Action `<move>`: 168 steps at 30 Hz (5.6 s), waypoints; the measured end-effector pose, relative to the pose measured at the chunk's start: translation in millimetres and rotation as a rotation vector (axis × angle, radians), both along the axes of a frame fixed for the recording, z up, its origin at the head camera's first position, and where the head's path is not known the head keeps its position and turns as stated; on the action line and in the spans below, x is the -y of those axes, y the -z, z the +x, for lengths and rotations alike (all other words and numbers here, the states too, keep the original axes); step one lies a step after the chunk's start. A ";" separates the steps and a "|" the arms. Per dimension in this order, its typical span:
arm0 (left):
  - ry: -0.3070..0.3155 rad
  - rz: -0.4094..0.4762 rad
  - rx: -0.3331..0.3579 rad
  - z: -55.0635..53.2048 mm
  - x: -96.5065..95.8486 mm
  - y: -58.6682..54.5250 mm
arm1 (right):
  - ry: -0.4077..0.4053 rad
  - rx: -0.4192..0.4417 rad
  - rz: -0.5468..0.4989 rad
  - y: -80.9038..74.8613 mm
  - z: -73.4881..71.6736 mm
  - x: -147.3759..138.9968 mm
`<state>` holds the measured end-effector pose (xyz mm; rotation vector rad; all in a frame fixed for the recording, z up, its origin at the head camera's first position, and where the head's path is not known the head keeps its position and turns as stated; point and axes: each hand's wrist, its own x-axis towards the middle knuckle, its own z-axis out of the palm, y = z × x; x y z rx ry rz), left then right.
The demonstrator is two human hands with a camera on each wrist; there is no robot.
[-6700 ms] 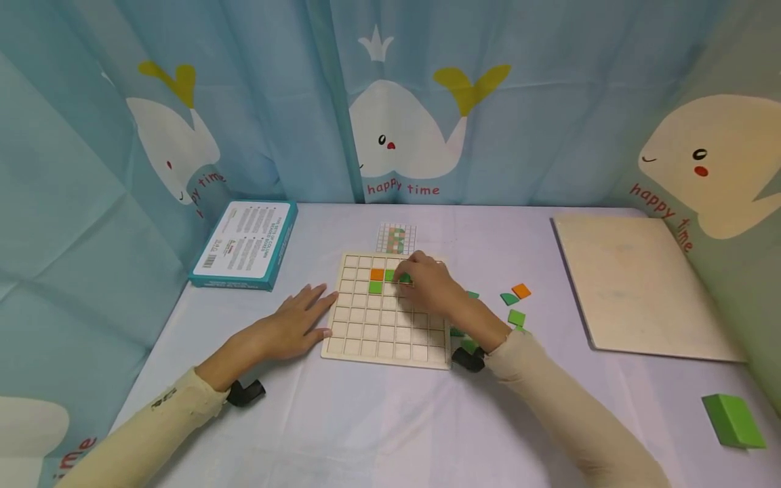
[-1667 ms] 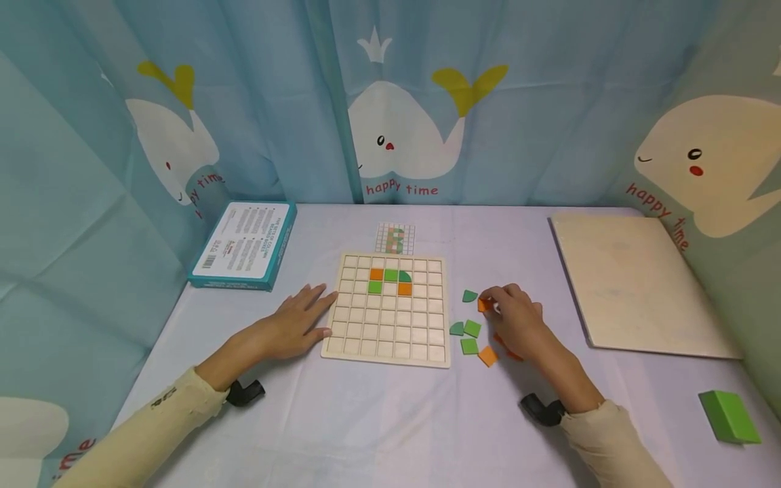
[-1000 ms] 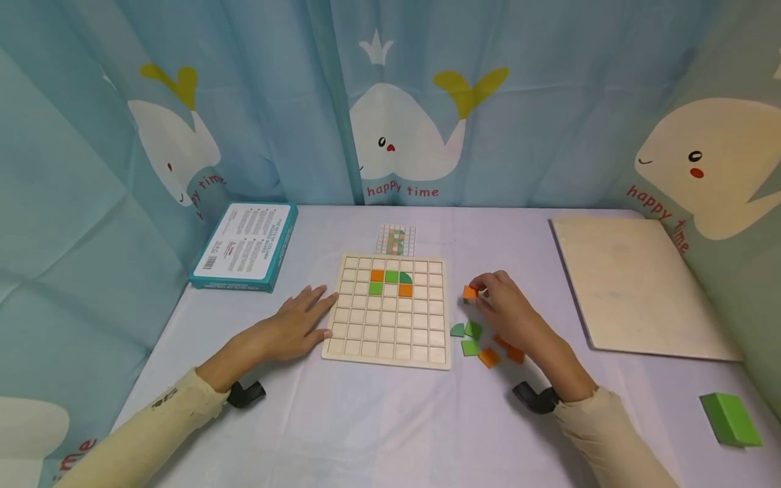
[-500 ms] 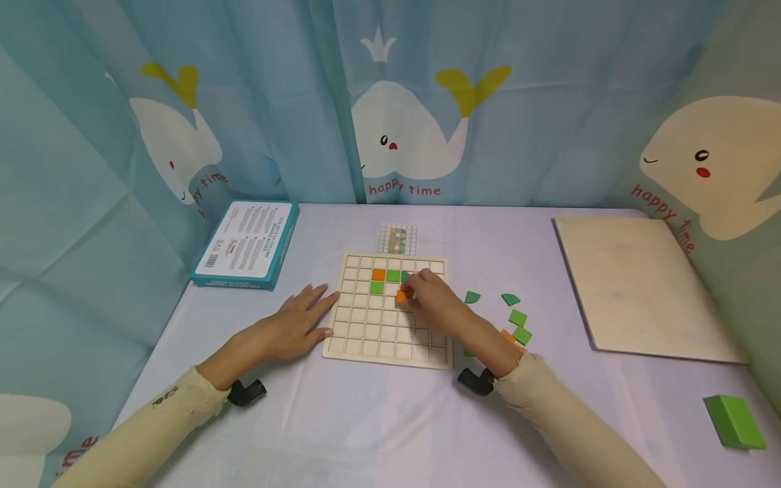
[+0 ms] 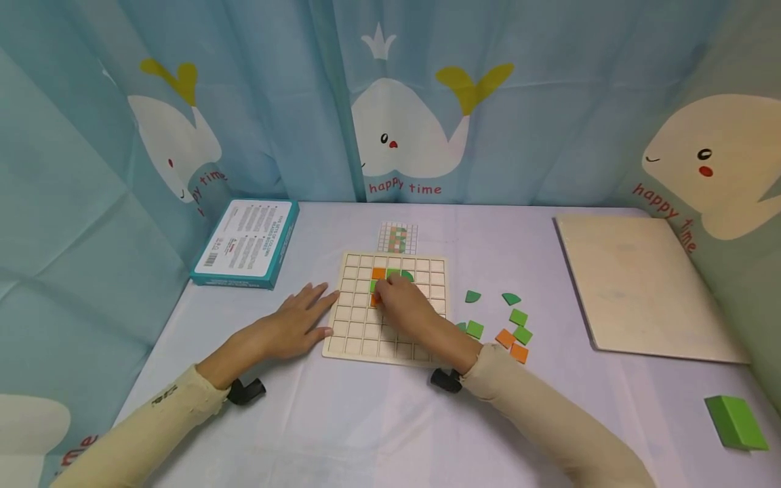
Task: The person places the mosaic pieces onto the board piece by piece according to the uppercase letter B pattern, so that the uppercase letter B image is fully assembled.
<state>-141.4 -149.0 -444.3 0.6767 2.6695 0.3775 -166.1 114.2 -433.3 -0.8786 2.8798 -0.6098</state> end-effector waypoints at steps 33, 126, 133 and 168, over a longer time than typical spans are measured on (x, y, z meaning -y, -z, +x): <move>-0.009 -0.027 0.012 -0.2 -1.5 -0.1 | 0.244 0.319 0.178 -39.3 2.6 -180.7; -0.002 -0.004 0.013 2.1 -1.9 -3.7 | 0.071 0.055 -0.028 -8.6 1.1 -54.2; -0.009 0.000 0.015 2.5 -1.4 -3.9 | 0.169 0.125 -0.050 -24.7 -6.2 -96.9; -0.006 -0.024 0.024 1.4 -3.7 -2.6 | 0.322 0.220 -0.001 -5.7 -3.2 -138.5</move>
